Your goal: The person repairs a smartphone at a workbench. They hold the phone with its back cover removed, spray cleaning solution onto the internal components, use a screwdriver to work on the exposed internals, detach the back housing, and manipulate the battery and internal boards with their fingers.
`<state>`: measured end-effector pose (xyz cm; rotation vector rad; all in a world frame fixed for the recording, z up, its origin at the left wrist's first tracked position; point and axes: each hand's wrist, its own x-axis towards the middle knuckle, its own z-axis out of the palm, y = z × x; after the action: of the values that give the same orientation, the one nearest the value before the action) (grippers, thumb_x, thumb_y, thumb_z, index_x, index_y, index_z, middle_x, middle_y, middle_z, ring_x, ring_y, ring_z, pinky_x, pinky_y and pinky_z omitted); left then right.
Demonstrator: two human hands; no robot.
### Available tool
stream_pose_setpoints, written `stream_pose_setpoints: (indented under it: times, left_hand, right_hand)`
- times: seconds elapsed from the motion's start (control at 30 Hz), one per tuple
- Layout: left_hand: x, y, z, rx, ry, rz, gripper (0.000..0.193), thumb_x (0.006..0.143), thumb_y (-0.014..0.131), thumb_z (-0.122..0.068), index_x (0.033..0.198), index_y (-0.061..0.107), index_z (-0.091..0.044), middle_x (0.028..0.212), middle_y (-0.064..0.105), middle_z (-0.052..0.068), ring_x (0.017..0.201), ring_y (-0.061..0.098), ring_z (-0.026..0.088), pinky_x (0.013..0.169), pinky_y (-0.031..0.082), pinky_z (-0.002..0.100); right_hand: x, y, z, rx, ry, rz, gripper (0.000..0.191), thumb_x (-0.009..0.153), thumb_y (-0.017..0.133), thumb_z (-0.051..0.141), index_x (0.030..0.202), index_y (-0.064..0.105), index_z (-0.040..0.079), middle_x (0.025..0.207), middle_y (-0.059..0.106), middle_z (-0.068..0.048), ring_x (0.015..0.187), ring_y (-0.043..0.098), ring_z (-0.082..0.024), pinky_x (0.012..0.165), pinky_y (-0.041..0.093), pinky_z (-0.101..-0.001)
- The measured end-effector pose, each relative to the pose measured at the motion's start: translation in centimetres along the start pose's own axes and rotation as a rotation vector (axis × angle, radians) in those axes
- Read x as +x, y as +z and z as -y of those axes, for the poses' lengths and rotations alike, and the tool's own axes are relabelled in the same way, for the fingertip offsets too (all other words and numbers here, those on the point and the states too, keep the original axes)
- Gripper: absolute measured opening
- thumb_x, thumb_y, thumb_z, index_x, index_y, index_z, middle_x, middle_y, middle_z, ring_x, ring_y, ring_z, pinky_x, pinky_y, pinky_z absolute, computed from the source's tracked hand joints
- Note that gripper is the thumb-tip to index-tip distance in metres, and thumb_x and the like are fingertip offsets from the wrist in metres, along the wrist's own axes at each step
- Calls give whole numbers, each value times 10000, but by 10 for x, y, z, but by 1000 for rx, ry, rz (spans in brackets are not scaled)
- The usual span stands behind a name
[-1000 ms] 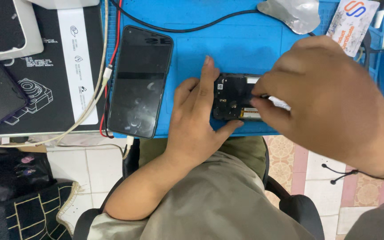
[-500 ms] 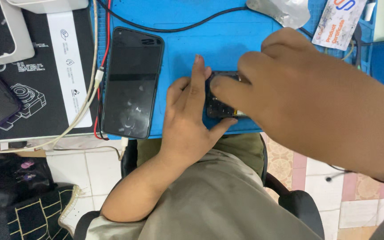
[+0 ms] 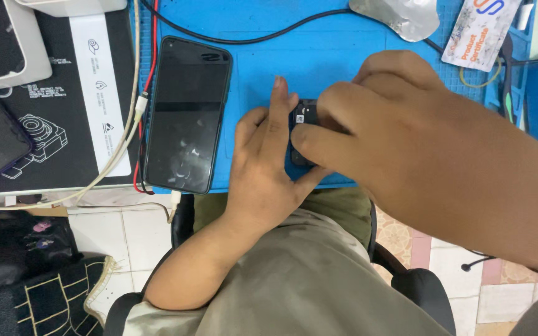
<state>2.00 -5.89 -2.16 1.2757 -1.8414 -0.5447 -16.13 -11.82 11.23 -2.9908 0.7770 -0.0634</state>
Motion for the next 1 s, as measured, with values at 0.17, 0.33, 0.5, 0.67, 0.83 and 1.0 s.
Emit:
stream_pose_setpoints:
  times: [0.17,0.33,0.5,0.67,0.83,1.0]
  left_hand:
    - [1,0,-3,-7,-21,31,1238,646,986,-219,1593,226,26,1423,622,196,1240,565,378,1136,424,431]
    - [0,0,-2,-14,-34,47,1272,652,994,-218,1611,187,-4,1454,602,191,1260,549,376,1141,419,433]
    - [-1,0,1,-11,-9,41,1289,673,996,-237,1625,154,-22,1476,587,177,1283,539,374,1159,403,438]
    - [0,-1,2,-19,55,71,1287,675,992,-241,1622,147,-27,1445,583,191,1262,543,366,1164,383,459]
    - [2,1,-1,-10,3,83,1214,656,990,-253,1601,263,-21,1357,624,170,1232,524,378,1130,407,450]
    - [5,3,-2,-3,-9,75,1172,669,988,-259,1588,305,-9,1336,629,170,1222,522,382,1122,413,447]
  right_hand:
    - [-1,1,-7,92,20,67,185,736,750,162,904,681,125,810,576,-62,942,653,-307,935,502,-430]
    - [-11,-2,-18,191,136,-55,236,767,750,160,989,739,79,851,663,-89,1008,669,-352,1027,497,-474]
    - [-21,31,-53,528,613,270,213,809,826,251,975,808,118,840,700,-48,715,690,-216,644,517,-347]
    - [-33,72,-82,796,393,103,229,791,809,167,997,778,71,937,753,-42,863,746,-146,771,572,-289]
    - [-34,75,-91,812,300,70,216,796,815,150,991,774,65,965,753,-55,910,735,-183,799,556,-309]
    - [-30,58,-78,662,356,58,220,790,830,175,979,775,75,888,725,-62,775,704,-185,660,541,-326]
